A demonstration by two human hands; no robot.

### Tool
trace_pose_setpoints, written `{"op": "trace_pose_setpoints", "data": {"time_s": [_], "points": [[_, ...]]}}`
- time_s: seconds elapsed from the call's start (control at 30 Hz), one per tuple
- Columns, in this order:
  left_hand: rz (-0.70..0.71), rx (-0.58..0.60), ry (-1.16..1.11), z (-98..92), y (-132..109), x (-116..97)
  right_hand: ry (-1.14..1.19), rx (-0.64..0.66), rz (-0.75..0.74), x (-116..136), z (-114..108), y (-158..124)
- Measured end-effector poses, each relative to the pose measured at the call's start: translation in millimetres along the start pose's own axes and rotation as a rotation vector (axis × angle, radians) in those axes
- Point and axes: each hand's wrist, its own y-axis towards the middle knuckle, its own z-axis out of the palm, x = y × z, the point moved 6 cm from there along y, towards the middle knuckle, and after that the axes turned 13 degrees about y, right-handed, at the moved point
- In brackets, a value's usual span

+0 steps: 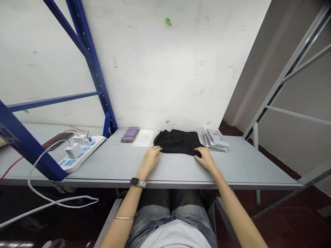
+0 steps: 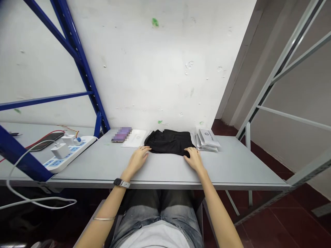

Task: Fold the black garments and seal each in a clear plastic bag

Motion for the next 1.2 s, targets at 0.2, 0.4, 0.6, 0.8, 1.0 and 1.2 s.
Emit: {"op": "trace_pose_setpoints", "data": {"time_s": [0.2, 0.4, 0.6, 0.8, 1.0, 1.2], "points": [[-0.026, 0.038, -0.019, 24.0, 35.4, 6.2, 0.068, 0.051, 0.018, -3.4, 6.0, 5.0], [-0.069, 0.036, -0.112, 27.2, 50.4, 21.5, 0.184, 0.001, 0.093, -11.5, -3.3, 22.9], [-0.049, 0.057, -0.198, 28.7, 67.7, 26.3, 0.266, -0.05, 0.142, -12.7, -15.6, 35.6], [0.013, 0.045, -0.215, 24.6, 74.3, 16.7, 0.313, -0.145, 0.15, -10.9, -20.6, 38.6], [0.003, -0.044, -0.215, 5.5, 74.5, 8.4, 0.389, -0.233, 0.146, 2.0, -26.3, 44.3], [0.044, -0.117, -0.225, -34.5, 47.6, -1.9, 0.457, -0.253, 0.035, 39.5, -53.0, 26.4]]}}
